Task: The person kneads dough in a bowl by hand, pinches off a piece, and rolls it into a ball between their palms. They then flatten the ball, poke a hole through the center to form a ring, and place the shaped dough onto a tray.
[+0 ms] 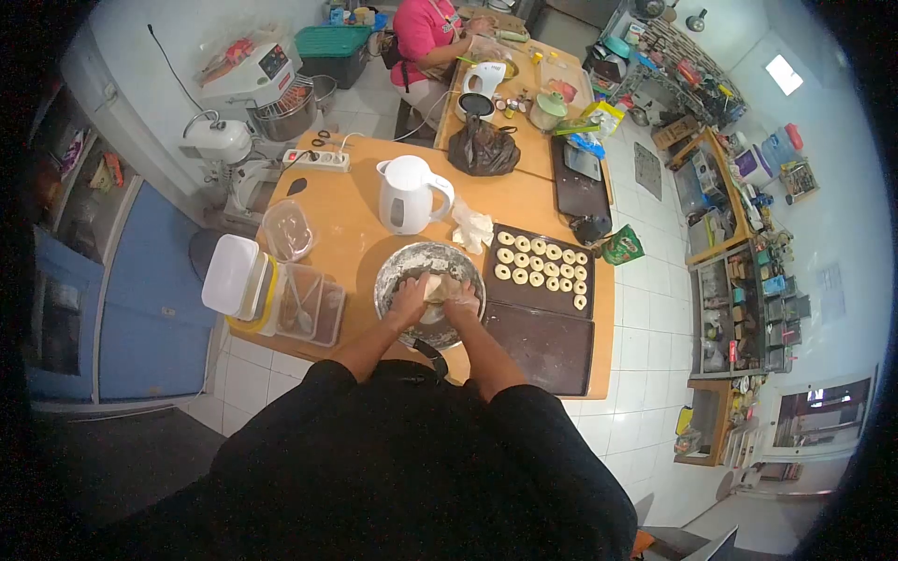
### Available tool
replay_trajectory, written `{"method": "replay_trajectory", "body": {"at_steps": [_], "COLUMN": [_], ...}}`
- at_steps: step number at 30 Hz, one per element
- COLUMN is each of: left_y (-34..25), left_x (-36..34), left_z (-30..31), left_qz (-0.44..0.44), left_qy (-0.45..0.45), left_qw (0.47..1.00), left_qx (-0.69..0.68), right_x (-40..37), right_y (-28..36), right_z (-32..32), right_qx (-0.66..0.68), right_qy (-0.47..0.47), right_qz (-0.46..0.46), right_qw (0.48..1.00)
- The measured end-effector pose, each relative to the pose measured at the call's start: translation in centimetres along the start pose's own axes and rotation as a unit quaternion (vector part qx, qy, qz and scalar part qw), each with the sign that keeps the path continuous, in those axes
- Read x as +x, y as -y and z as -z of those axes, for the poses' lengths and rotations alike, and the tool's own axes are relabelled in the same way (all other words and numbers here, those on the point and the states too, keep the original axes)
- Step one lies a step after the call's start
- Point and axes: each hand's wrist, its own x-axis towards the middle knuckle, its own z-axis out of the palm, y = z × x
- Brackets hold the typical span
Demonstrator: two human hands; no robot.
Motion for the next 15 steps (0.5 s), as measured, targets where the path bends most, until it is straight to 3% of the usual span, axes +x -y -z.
{"method": "replay_trajectory", "body": {"at_steps": [4,6,8,12,15], "left_y": [1.0,1.4,1.5,0.8,0.5], "left_x": [1.3,1.5,1.9,2.3,2.8], "left_z": [-1.0,-1.1,-0.8,0.8,0.8], "left_qz": [0.038,0.017,-0.004,0.063,0.098], "left_qy": [-0.036,-0.057,-0.08,-0.047,-0.121], "left_qw": [0.994,0.989,0.981,0.964,0.946], "left_qx": [-0.101,-0.138,-0.175,-0.252,-0.284], "right_x": [-0.2,0.7,1.0,1.0,0.9], "right_y": [-0.6,-0.8,-1.4,-1.2,-1.1], "right_z": [0.6,0.3,0.4,2.0,3.8], "right_qx": [0.006,-0.039,0.013,0.144,0.228], "right_qy": [-0.021,-0.003,-0.015,-0.008,0.021], "right_qz": [0.009,0.029,0.056,0.039,0.017], "right_qw": [1.0,0.999,0.998,0.989,0.973]}}
